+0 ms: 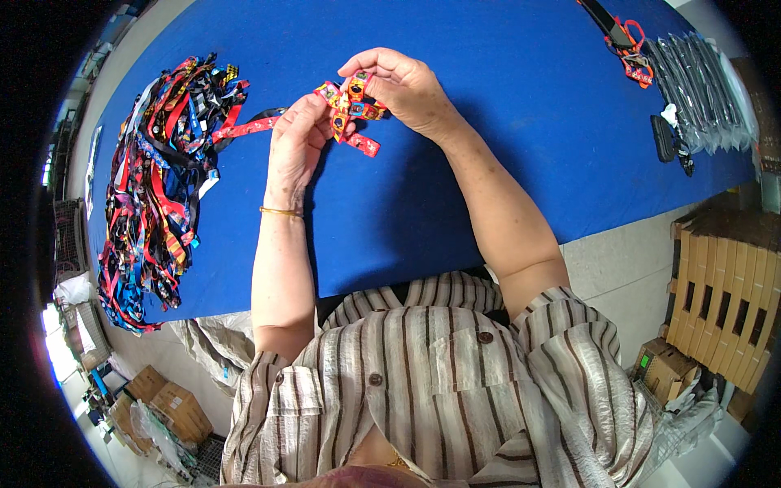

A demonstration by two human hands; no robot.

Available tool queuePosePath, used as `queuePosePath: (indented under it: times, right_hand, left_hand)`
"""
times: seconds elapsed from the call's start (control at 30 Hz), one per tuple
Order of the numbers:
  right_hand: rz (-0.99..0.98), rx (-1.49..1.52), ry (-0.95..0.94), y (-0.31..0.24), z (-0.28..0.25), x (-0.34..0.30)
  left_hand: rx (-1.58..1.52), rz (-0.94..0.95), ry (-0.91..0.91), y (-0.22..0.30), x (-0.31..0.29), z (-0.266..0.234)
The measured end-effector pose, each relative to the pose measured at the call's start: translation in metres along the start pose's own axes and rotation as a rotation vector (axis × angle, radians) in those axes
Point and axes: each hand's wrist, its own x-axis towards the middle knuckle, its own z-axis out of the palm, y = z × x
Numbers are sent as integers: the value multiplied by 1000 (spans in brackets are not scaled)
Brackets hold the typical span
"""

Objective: Attaching plastic buckles to colorful and black patterned lanyards at an assembly table.

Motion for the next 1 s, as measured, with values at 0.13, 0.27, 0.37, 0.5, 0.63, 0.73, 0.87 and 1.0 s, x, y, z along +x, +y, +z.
queuePosePath:
  times: [0.13, 0.27, 0.37, 0.5, 0.63, 0.73, 0.87, 1.0]
  right_hand:
    - [27, -34, 22, 2, 3, 1]
    - [34, -299, 103, 9, 2, 1]
    - [-90, -487, 168, 17, 0, 2]
    - [-159, -598, 185, 15, 3, 0]
    - [32, -478, 135, 2, 11, -3]
    - [168, -342, 106, 1, 15, -5]
    - [133, -294, 107, 8, 18, -3]
    - [182, -277, 103, 5, 21, -4]
  left_hand:
    - [-1, 73, -50, -6, 3, -14]
    - [150, 151, 44, -5, 1, -3]
    - [419, 215, 114, -3, -1, 2]
    - [606, 197, 161, 3, -5, 3]
    - [397, 140, 55, -3, -2, -5]
    - [252, 172, 80, -6, -1, 6]
    - [255, 163, 77, -7, 1, 2]
    - [134, 145, 14, -9, 2, -7]
